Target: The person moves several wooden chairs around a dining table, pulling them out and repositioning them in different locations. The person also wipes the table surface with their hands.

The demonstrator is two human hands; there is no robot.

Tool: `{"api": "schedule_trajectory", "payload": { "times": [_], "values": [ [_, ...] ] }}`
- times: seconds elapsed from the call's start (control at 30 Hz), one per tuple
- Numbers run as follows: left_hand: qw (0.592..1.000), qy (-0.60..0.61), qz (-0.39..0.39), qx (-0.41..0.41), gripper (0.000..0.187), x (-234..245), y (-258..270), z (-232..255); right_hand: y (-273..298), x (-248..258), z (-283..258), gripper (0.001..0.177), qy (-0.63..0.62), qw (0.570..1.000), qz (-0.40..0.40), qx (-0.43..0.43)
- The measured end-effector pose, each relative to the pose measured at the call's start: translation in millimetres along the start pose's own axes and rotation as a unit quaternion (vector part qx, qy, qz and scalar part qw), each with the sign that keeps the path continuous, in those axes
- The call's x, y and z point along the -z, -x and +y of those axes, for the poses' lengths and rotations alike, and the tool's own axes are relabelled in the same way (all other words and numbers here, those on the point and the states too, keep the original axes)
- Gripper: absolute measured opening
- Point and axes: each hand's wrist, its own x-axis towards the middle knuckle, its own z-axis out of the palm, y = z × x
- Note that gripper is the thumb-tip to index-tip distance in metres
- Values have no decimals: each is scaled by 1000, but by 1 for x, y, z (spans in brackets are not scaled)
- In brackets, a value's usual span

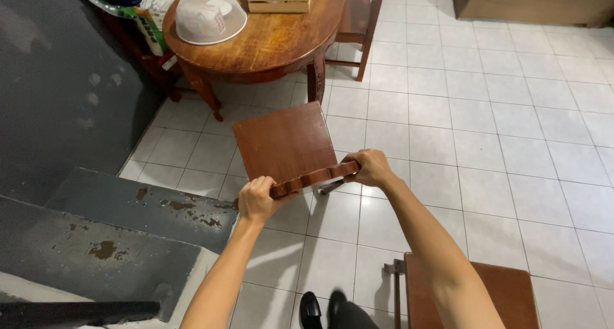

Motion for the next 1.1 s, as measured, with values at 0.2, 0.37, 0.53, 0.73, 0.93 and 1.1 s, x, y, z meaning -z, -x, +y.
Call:
{"api": "schedule_trajectory", "payload": {
  "times": [0.2, 0.37, 0.53, 0.73, 0.93, 1.1],
  "values": [
    [1000, 7, -18, 17, 58, 10, 31, 38, 49, -1, 9, 39, -13, 1000, -1, -5],
    [999, 6, -19, 26, 60, 20, 58, 73, 89, -1, 19, 42, 17, 1000, 14, 18],
    [1000, 14, -9, 17, 59, 32, 86, 99, 131, -5, 20, 39, 10, 1000, 14, 17],
    [1000, 17, -13, 22, 61, 50, 109, 118, 172, -7, 8, 38, 6, 999, 30, 24],
    [999, 23, -21, 13, 62, 62, 134, 123, 207, -11, -6, 36, 7, 1000, 27, 6],
    [999, 36, -36, 10, 64, 81, 162, 123, 247, -25, -31, 36, 8, 999, 41, -32]
  ]
}}
